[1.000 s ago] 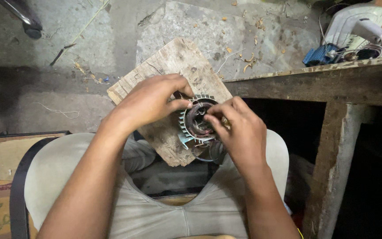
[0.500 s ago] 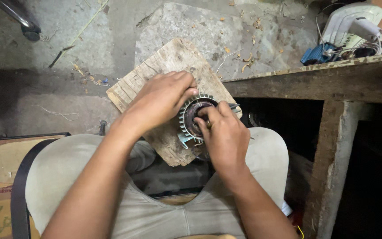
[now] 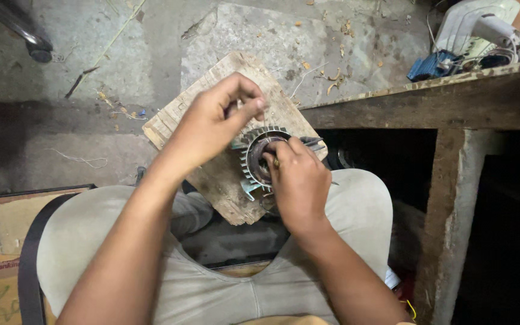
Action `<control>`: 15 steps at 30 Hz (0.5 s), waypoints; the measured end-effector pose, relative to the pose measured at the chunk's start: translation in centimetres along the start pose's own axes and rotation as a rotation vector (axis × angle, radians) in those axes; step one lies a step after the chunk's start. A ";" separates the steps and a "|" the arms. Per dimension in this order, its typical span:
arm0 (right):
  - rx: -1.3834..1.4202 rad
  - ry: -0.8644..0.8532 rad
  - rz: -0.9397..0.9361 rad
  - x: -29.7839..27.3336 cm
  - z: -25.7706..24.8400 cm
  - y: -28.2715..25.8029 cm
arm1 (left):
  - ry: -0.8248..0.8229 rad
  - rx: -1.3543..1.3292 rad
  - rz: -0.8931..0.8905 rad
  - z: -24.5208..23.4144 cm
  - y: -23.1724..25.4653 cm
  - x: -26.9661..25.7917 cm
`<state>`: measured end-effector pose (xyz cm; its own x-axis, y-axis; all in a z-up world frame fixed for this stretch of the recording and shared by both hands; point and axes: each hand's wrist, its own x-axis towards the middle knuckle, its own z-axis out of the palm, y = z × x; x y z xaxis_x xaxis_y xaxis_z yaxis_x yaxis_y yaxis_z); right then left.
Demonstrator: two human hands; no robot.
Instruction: The person sits on the floor and works on a motor stator, using a screwdriver to adjust and arrange copper windings inside the component. The person repeatedly manipulates the wires and uses the tool to press and align them within the stator slots.
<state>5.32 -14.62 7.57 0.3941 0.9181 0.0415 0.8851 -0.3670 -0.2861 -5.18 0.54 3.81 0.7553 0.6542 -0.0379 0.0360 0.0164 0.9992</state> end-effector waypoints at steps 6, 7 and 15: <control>-0.060 0.054 -0.010 0.2 0.8 0.0 | 0.019 0.072 -0.074 -0.4 0.0 -0.2; -0.056 0.062 -0.019 0.2 0.8 0.1 | 0.018 0.088 -0.062 -0.4 -0.1 -0.2; -0.005 -0.001 0.009 0.5 0.1 0.6 | 0.022 0.161 -0.068 -0.7 -0.8 -0.3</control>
<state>6.06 -14.37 7.33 0.4019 0.9149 0.0380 0.8828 -0.3761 -0.2815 -5.86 0.90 3.07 0.7330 0.6724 -0.1030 0.1917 -0.0588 0.9797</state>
